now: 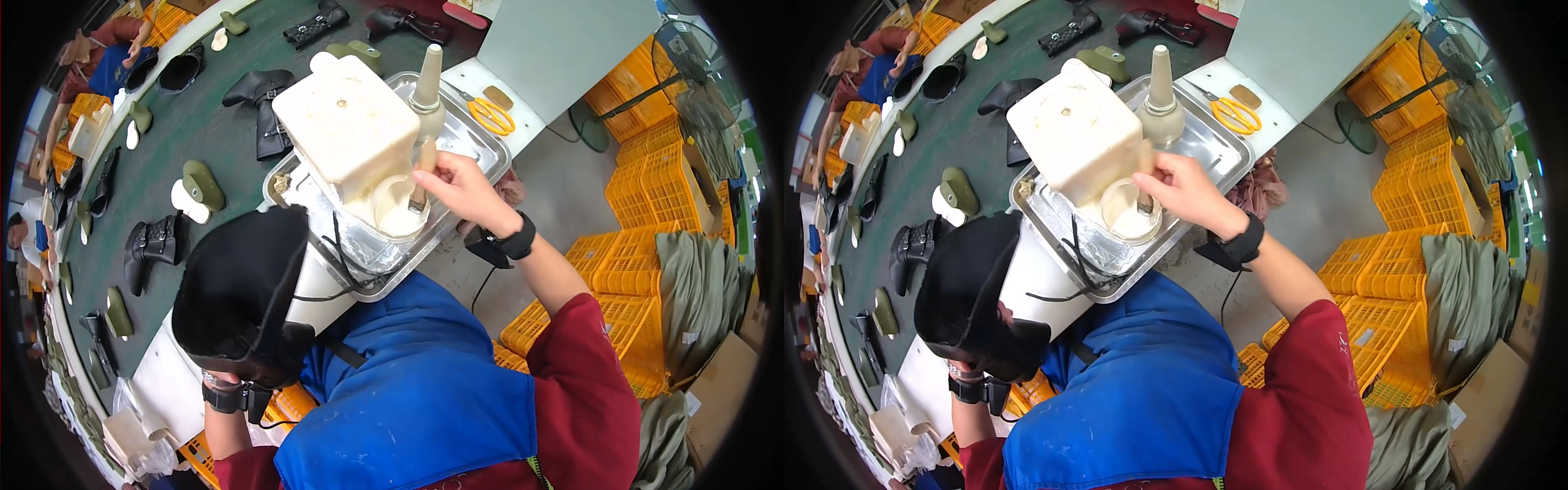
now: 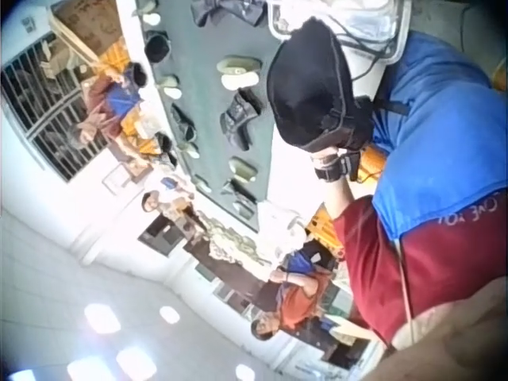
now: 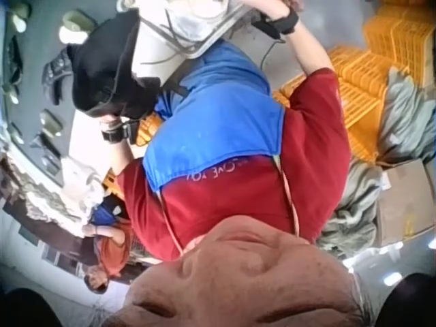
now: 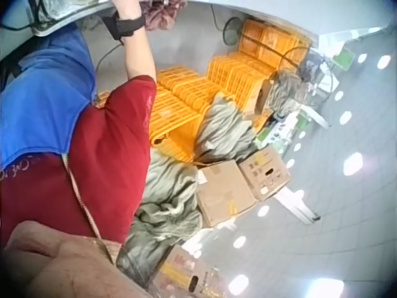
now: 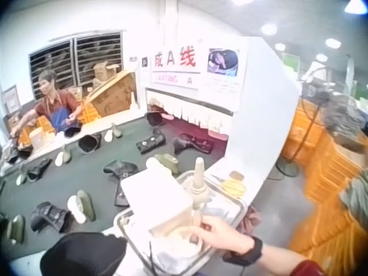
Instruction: Applying glue to the upper seams of a black boot component using a brush tool.
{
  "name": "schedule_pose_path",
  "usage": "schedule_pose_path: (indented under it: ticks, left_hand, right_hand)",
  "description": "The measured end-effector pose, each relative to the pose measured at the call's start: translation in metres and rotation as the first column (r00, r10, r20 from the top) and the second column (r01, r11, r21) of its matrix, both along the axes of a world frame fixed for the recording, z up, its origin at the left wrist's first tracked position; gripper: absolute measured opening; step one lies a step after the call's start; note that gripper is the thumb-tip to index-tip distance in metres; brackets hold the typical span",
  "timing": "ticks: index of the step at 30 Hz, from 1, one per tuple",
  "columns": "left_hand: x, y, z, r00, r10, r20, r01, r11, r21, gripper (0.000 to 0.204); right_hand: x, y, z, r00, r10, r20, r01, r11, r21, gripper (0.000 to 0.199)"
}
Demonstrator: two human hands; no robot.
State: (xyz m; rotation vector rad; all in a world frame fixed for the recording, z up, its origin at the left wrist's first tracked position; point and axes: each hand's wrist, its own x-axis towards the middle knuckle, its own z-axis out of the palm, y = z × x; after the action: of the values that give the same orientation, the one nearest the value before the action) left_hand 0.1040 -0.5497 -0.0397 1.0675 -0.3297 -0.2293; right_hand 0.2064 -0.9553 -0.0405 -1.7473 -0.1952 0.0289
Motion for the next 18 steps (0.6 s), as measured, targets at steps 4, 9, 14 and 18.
schedule_pose_path:
  ticks: [4, 9, 14, 18]
  left_hand:
    - [0.000, -0.019, -0.005, 0.981, -0.193, -0.013, 0.193, 0.981, -0.034, 0.087]
    - [-0.001, -0.040, -0.016, 0.912, -0.411, -0.015, 0.410, 0.911, -0.039, 0.092]
    - [0.000, -0.042, -0.029, 0.812, -0.570, -0.125, 0.571, 0.820, -0.029, 0.089]
    - [0.001, -0.043, -0.038, 0.746, -0.635, -0.200, 0.647, 0.762, -0.008, 0.086]
  right_hand:
    - [-0.011, -0.012, 0.005, 0.998, -0.055, -0.015, 0.052, 0.987, -0.154, 0.016]
    - [-0.023, -0.015, 0.008, 0.993, -0.091, -0.079, 0.081, 0.989, -0.126, 0.014]
    - [-0.024, -0.028, 0.021, 0.993, -0.120, 0.014, 0.119, 0.958, -0.260, 0.015]
    - [-0.015, -0.026, 0.038, 0.982, -0.124, -0.141, 0.130, 0.991, 0.031, 0.021]
